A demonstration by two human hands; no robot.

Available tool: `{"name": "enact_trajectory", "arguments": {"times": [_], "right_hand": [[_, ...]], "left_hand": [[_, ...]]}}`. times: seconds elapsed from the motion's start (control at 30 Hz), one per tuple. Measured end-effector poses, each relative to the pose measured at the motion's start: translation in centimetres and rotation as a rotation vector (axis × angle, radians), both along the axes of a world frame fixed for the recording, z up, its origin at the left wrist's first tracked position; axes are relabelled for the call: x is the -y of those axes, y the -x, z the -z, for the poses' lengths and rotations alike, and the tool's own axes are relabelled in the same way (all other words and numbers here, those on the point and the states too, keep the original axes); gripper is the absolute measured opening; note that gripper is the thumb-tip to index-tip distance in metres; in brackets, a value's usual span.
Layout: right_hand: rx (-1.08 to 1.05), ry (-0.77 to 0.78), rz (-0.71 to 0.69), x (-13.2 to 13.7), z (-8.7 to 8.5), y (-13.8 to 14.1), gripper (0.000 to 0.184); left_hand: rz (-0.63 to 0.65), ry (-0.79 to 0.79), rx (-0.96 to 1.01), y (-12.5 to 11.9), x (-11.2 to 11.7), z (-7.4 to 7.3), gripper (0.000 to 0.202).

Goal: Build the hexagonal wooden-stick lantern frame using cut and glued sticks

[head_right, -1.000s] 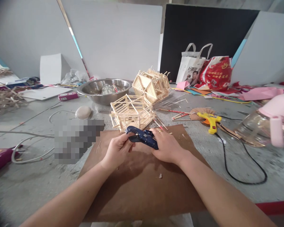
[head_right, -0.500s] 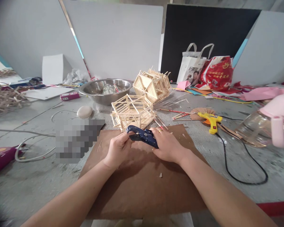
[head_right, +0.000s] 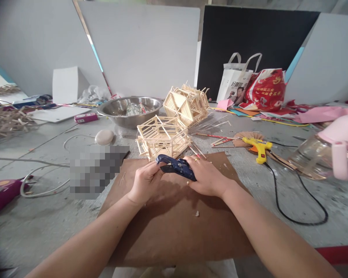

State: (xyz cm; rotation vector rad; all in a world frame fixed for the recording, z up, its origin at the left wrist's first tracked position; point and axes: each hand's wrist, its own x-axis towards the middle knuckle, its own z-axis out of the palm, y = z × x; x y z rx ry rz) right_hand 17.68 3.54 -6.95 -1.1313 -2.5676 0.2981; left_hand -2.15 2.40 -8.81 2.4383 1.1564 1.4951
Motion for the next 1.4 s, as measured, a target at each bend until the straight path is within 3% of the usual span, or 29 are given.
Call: {"name": "enact_trajectory", "arguments": {"times": [0.3, 0.47, 0.7, 0.93, 1.03, 1.4], "right_hand": [[0.037, -0.03, 0.094, 0.1, 0.5, 0.7, 0.055], [0.039, -0.082, 0.21, 0.3, 1.1, 1.3, 0.05], [-0.013, -0.161, 0.149, 0.3, 1.4, 1.1, 0.053], [-0.046, -0.13, 0.052, -0.2, 1.7, 0.5, 0.055], [-0.017, -0.128, 0.092, -0.1, 1.7, 0.5, 0.05], [0.038, -0.121, 0.378, 1.2, 1.7, 1.6, 0.033]], "left_hand": [[-0.057, 0.109, 0.03, 0.0, 0.0, 0.0, 0.019], [-0.048, 0.42, 0.098, -0.1, 0.4, -0.5, 0.025], [0.102, 0.723, 0.345, -0.6, 1.2, -1.0, 0.028], [0.223, 0.808, 0.406, -0.5, 1.2, -1.2, 0.033], [0.248, 0.827, 0.432, -0.5, 1.1, -1.5, 0.033], [0.003, 0.612, 0.21, -0.3, 0.8, -1.3, 0.032]]}}
